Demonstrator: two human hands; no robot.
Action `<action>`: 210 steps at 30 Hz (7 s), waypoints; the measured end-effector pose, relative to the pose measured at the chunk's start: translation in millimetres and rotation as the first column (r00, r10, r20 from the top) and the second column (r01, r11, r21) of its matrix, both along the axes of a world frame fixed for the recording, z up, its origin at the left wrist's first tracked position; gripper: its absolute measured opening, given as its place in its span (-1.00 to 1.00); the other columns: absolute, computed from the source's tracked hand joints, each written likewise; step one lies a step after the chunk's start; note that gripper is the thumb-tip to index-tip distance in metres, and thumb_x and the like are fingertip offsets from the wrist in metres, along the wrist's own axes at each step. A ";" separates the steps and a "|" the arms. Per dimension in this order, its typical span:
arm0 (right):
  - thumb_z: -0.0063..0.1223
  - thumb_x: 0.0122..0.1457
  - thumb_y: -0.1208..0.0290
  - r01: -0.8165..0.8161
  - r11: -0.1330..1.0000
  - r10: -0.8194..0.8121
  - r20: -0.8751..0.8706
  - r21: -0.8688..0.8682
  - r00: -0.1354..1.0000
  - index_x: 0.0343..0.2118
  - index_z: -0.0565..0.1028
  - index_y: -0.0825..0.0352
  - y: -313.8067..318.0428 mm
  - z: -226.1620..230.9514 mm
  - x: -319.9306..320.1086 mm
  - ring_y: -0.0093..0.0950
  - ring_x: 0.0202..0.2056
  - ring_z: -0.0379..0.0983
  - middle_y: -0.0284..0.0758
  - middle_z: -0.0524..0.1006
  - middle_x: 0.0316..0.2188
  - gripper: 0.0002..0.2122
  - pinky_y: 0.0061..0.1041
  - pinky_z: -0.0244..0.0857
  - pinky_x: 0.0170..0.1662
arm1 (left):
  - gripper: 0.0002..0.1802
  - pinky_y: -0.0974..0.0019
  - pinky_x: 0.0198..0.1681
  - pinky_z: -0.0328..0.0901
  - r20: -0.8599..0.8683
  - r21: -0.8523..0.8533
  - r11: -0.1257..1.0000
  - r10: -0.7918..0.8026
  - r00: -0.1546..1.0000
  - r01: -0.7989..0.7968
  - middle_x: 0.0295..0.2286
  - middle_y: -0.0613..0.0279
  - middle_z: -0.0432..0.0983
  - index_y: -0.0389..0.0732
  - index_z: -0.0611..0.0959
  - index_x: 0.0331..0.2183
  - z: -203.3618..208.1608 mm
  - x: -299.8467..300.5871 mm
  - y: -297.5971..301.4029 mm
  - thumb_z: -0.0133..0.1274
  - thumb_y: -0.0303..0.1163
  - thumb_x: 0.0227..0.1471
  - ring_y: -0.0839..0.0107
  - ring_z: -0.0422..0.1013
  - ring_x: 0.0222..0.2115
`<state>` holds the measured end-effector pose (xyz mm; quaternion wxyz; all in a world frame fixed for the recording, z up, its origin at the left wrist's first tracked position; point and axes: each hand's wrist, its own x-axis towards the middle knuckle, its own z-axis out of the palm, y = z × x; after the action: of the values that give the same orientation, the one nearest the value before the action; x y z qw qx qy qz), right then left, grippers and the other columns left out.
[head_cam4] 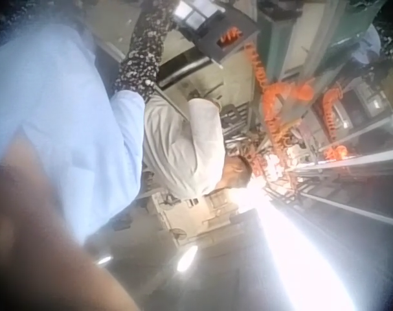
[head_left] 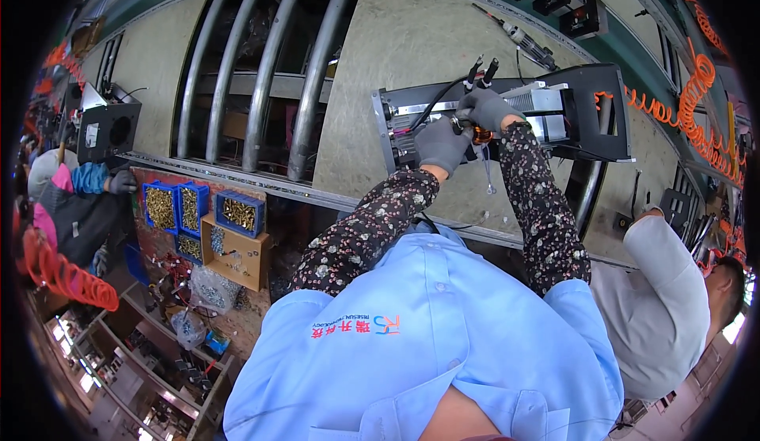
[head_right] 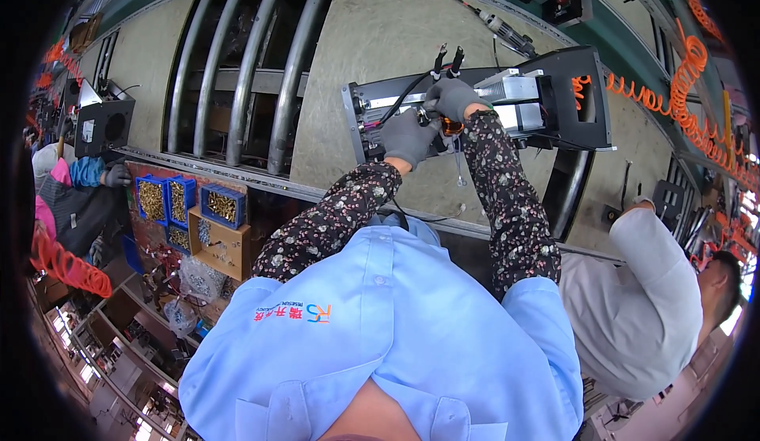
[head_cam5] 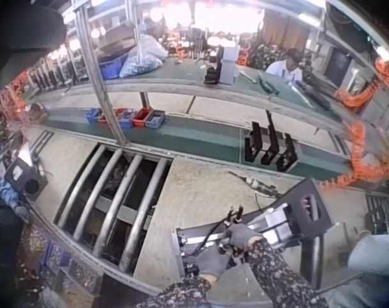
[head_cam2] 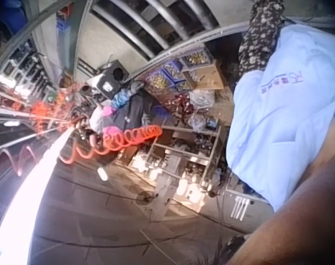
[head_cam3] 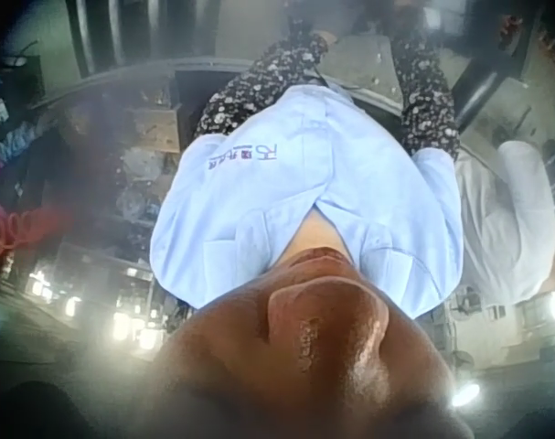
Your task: The person assembles electronic components onto a metal chassis by hand, securing them with screws using a power screwdriver.
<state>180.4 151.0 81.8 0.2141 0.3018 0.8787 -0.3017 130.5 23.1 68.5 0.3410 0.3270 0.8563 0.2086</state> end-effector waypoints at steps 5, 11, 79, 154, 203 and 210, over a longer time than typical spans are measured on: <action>-0.06 -0.06 0.27 -0.082 0.995 0.083 -0.026 0.059 0.996 -0.43 0.50 0.23 -0.6 -11.1 5.2 -0.26 -0.33 0.38 -0.20 0.47 -0.42 -0.81 -0.41 0.23 -0.24 | -0.55 0.21 -0.45 0.28 -0.002 -0.038 0.999 -0.011 1.000 0.011 -0.58 0.04 0.46 -0.22 0.54 -0.52 0.6 0.8 1.1 0.03 0.01 -0.30 0.17 0.42 -0.51; -0.09 -0.03 0.30 -0.031 0.999 0.031 -0.004 0.041 1.000 -0.40 0.49 0.29 -4.7 -11.4 1.4 -0.24 -0.31 0.37 -0.17 0.46 -0.40 -0.79 -0.39 0.23 -0.23 | -0.57 0.21 -0.45 0.28 0.020 0.000 1.000 0.013 1.000 -0.013 -0.58 0.04 0.46 -0.21 0.54 -0.53 -0.2 0.3 0.2 0.03 0.00 -0.31 0.18 0.42 -0.51; -0.05 0.00 0.37 -0.011 0.968 -0.120 -0.499 -0.253 0.858 -0.44 0.45 0.33 -120.7 57.7 -154.3 -0.66 -0.58 0.28 -0.40 0.42 -0.58 -0.86 -0.70 0.13 -0.57 | -0.71 0.22 -0.41 0.28 0.217 0.292 0.820 0.445 0.869 -0.493 -0.60 0.07 0.47 -0.19 0.60 -0.54 10.8 -89.4 -363.4 -0.01 -0.18 -0.29 0.18 0.41 -0.53; -0.05 -0.06 0.54 -0.148 0.955 -0.079 -0.697 -0.259 0.713 -0.42 0.45 0.41 -434.4 0.4 -211.5 -0.46 -0.44 0.42 -0.23 0.48 -0.49 -0.88 -0.58 0.27 -0.34 | -0.88 0.24 -0.56 0.26 -0.543 0.362 0.805 0.592 0.595 -0.470 -0.59 0.24 0.47 -0.24 0.54 -0.47 -18.5 -412.0 -680.2 -0.08 -0.51 -0.17 0.31 0.39 -0.60; 0.02 -0.14 0.38 -0.581 0.805 0.586 -0.304 0.118 0.751 -0.45 0.47 0.26 -470.0 -31.1 -231.8 -0.31 -0.44 0.42 -0.23 0.47 -0.47 -0.85 -0.42 0.29 -0.40 | -0.90 0.65 -0.81 -0.05 0.821 0.238 -0.313 0.571 0.019 -0.919 -0.75 0.34 0.32 -0.27 0.49 -0.48 153.9 -50.8 -574.8 -0.03 -0.45 -0.14 0.72 0.09 -0.84; -0.04 -0.12 0.34 -0.578 0.740 0.653 -0.163 0.344 0.739 -0.51 0.45 0.14 -494.6 -77.1 -213.9 -0.26 -0.46 0.42 -0.29 0.44 -0.51 -0.91 -0.31 0.28 -0.43 | -0.89 0.62 -0.81 -0.01 0.678 0.502 -0.333 0.725 0.124 -0.798 -0.71 0.26 0.32 -0.29 0.43 -0.47 193.4 -23.4 -600.0 -0.08 -0.46 -0.12 0.66 0.11 -0.84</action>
<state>-33.5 -343.6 4.7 0.1360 -0.0271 0.9820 -0.1284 107.1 -576.9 261.9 -0.0655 -0.2220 0.5963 0.7687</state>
